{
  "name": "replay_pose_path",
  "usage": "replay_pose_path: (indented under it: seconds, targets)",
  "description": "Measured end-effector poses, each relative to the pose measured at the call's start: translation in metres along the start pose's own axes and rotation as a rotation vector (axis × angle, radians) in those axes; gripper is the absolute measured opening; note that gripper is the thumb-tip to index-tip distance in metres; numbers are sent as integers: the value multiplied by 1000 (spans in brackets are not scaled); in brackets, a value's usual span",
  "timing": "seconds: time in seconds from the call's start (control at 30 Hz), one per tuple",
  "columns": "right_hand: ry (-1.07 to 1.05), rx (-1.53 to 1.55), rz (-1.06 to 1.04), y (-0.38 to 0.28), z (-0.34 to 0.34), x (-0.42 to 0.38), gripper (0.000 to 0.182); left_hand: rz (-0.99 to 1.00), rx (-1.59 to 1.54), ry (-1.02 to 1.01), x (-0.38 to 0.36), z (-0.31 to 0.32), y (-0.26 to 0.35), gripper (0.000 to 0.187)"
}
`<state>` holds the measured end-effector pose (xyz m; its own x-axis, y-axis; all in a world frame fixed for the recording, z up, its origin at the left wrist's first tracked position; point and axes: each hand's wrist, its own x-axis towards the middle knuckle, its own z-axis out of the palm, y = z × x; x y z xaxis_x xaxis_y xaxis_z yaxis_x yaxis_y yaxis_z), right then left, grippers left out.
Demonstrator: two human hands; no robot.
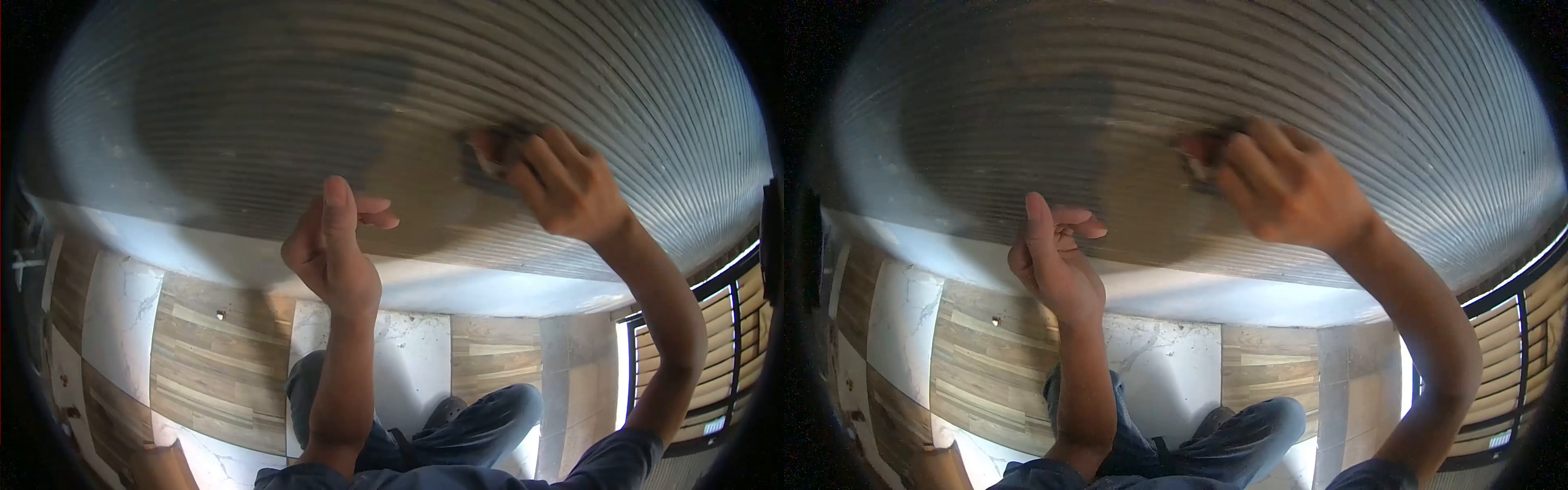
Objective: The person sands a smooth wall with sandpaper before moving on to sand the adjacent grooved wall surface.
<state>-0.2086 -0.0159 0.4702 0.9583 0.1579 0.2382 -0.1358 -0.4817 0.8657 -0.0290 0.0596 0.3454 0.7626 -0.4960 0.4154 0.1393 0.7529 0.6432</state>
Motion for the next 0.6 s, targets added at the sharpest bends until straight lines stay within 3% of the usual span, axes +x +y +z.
replay_pose_path:
  seconds: [0.13, 0.23, 0.37, 0.47, 0.6]
  targets:
    - [-141, -13, 69, 10, -17, -83, 14, 51, 7, -106, -15, 17, -19, 37]
    - [-128, 51, 99, 9, -18, -84, 15, 117, 45, -223, -22, 24, -15, 34]
    - [-95, 31, 78, 11, -11, -89, 17, 195, 51, -250, -23, 27, -20, 31]
    - [-103, 25, 60, 22, -17, -98, 17, 68, 236, -200, -23, 27, -25, 43]
    - [-82, 0, 22, 28, -19, -129, 16, 101, 120, -179, -18, 25, -40, 33]
